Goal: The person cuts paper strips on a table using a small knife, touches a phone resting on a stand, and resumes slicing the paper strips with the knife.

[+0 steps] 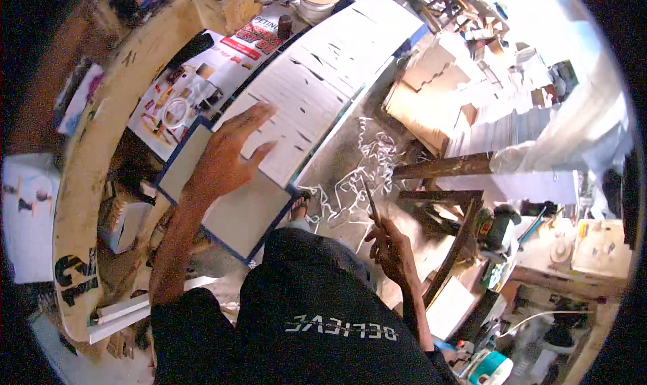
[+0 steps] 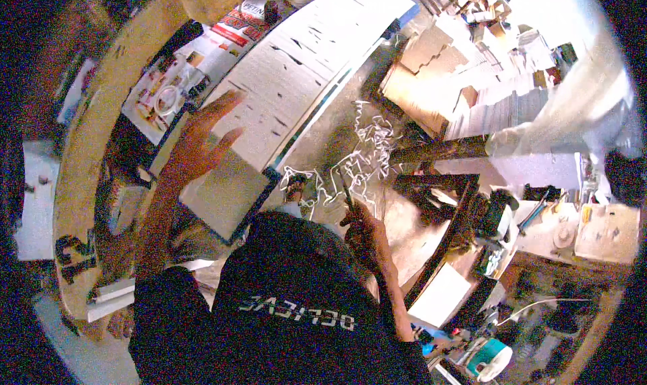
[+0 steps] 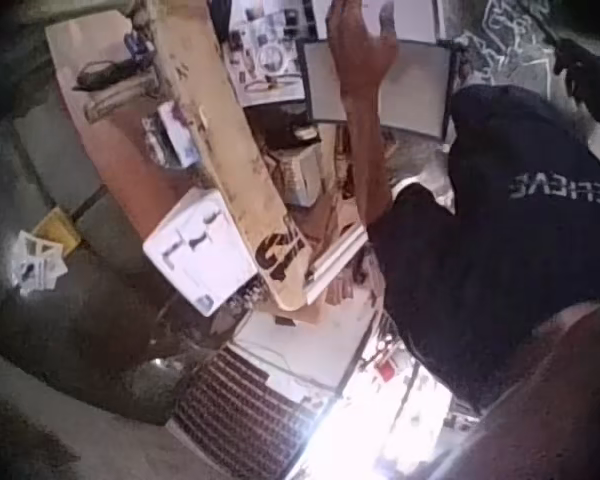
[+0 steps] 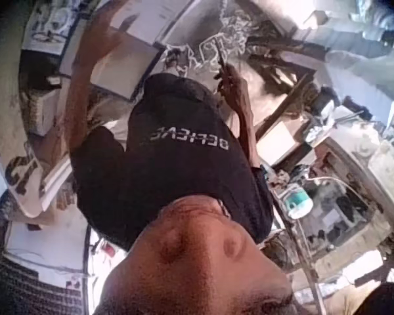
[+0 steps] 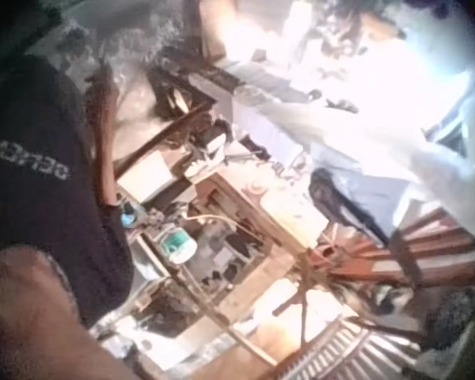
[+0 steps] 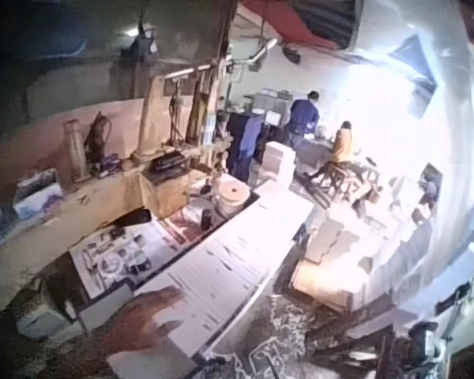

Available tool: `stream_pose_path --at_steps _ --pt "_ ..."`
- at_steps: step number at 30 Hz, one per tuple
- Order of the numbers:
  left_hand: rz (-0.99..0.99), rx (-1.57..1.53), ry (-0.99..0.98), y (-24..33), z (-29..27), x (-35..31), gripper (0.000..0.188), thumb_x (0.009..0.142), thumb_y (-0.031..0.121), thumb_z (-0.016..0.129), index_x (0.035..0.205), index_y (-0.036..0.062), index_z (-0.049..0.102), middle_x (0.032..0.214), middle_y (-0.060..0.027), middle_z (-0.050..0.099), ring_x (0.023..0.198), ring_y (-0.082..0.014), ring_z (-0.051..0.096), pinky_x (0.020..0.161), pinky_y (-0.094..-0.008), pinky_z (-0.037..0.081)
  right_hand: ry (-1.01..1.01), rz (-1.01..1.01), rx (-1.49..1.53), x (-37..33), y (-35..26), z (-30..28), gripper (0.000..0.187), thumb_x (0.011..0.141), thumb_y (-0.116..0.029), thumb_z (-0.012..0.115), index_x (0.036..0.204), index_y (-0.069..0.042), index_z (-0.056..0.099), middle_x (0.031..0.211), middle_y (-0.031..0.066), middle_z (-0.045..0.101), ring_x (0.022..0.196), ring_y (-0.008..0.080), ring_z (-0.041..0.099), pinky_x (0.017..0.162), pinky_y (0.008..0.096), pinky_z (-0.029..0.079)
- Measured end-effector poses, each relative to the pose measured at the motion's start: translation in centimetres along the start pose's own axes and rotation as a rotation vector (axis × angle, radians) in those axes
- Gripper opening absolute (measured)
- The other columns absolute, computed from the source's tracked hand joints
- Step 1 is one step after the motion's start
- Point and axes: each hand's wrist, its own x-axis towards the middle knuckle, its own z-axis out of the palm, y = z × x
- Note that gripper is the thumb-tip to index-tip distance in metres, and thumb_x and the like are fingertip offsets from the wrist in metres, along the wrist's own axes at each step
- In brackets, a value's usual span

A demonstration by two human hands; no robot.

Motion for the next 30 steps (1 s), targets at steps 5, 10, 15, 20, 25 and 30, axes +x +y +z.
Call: stream_pose_path --at_steps 5,10,15,20,25,30 --pt "0.061 0.141 0.051 -7.4 7.4 7.8 0.054 0.101 0.03 0.067 0.148 0.005 0.058 0.154 -0.0223 0.055 0.147 -0.0388 0.047 0.124 -0.0542 0.032 0.105 -0.514 -0.404 6.0 -4.7 -1.2 0.031 0.109 -0.007 0.053 0.139 -0.007 0.062 0.077 0.0086 0.068 0.066 0.016 0.063 0.06 0.0332 0.051" --pt "-0.039 0.36 0.189 -9.4 12.8 12.1 0.062 0.101 0.045 0.064 0.149 0.0067 0.057 0.155 -0.021 0.054 0.148 -0.0387 0.046 0.123 -0.0616 0.028 0.07 -0.37 -0.397 10.8 -9.1 -1.1 0.03 0.108 -0.011 0.06 0.136 -0.006 0.066 0.078 0.0101 0.07 0.07 0.0158 0.066 0.065 0.0319 0.053" --pt "-0.094 0.433 0.184 -9.5 13.0 12.2 0.066 0.1 0.053 0.063 0.152 0.0118 0.056 0.157 -0.0172 0.053 0.147 -0.037 0.046 0.123 -0.0607 0.028 -0.04 -0.358 -0.605 15.6 -11.9 -2.2 0.04 0.103 -0.004 0.062 0.144 -0.007 0.062 0.086 0.015 0.075 0.074 0.0184 0.071 0.067 0.0324 0.055" --pt "-0.149 0.393 0.113 -9.3 12.4 12.0 0.071 0.101 0.056 0.06 0.158 0.0165 0.049 0.164 -0.0163 0.045 0.151 -0.0375 0.041 0.125 -0.0616 0.023 -0.137 -0.584 -0.654 19.0 -12.1 -3.6 0.059 0.096 0.008 0.059 0.153 -0.007 0.053 0.106 0.0229 0.074 0.084 0.0269 0.075 0.078 0.0364 0.06" --pt "-0.208 0.41 0.055 -8.6 11.9 12.6 0.072 0.096 0.059 0.066 0.157 0.0237 0.052 0.166 -0.0161 0.043 0.153 -0.0389 0.037 0.124 -0.0654 0.019 -0.232 -0.557 -0.708 20.6 -13.1 -3.8 0.06 0.095 0.009 0.06 0.153 -0.007 0.052 0.108 0.0235 0.073 0.091 0.0318 0.075 0.079 0.0382 0.06" --pt "-0.301 0.442 0.124 -8.5 12.0 12.6 0.073 0.085 0.068 0.074 0.15 0.0377 0.06 0.17 -0.0177 0.035 0.157 -0.0469 0.026 0.121 -0.074 0.012 -0.304 -0.551 -0.621 21.3 -14.1 -2.9 0.059 0.096 0.007 0.062 0.152 -0.011 0.053 0.11 0.0236 0.072 0.093 0.0362 0.074 0.079 0.0412 0.06"
